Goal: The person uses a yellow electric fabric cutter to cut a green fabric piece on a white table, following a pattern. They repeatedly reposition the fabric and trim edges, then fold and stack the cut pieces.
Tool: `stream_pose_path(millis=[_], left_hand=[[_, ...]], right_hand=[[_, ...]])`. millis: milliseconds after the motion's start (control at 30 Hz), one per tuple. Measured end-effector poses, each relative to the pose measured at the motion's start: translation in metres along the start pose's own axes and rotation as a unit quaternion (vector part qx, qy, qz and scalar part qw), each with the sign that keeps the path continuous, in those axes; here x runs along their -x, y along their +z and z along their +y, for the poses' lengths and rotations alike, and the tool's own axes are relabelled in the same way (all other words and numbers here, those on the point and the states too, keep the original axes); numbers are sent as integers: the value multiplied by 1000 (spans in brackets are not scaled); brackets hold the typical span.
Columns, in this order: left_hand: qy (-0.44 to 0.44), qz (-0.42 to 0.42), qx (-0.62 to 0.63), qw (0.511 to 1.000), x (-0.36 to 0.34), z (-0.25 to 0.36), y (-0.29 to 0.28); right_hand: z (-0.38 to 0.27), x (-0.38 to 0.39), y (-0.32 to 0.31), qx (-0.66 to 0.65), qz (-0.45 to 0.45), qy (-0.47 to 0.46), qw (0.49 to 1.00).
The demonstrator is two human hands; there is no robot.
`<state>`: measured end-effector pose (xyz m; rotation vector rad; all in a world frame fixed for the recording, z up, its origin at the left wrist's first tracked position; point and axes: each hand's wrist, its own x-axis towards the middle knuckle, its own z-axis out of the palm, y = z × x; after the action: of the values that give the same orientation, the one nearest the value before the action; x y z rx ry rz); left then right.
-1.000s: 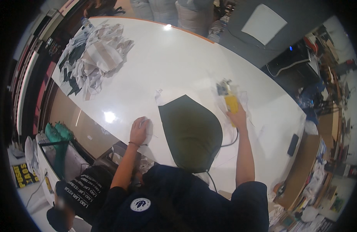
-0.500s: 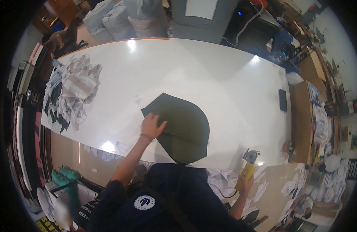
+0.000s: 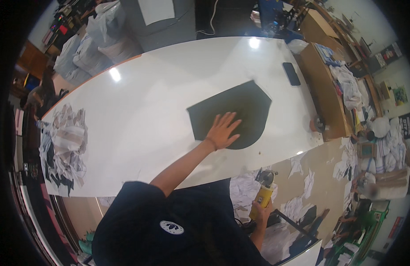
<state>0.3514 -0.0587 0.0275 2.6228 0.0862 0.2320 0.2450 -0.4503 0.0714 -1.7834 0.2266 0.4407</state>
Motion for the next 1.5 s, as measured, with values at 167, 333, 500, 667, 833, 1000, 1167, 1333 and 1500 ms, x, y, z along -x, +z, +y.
stream_pose_path(millis=[167, 333, 500, 667, 833, 1000, 1167, 1333, 1500], left_hand=[[-63, -52, -128, 988, 85, -59, -18], [-89, -122, -143, 978, 175, -91, -84], [-181, -120, -173, 961, 305, -116, -134], [-353, 176, -103, 913, 386, -129, -102], [-395, 234, -158, 874, 361, -112, -89], [-403, 229, -158, 872, 362, -112, -88], [-414, 219, -164, 868, 360, -112, -90], [-417, 222, -162, 866, 360, -111, -92], [-414, 229, -159, 866, 360, -111, -92]], right_hand=[[-14, -12, -3, 45, -24, -1, 999], [-12, -43, 4, 138, -73, -25, 988], [-61, -42, 43, 293, -111, -58, 948], [-80, -48, 92, 460, -148, -102, 869], [-101, -74, 134, 517, -148, -157, 829], [-128, -105, 163, 546, -164, -136, 810], [-134, -116, 178, 555, -159, -147, 803], [-139, -121, 185, 553, -162, -155, 802], [-142, -130, 192, 551, -166, -161, 802]])
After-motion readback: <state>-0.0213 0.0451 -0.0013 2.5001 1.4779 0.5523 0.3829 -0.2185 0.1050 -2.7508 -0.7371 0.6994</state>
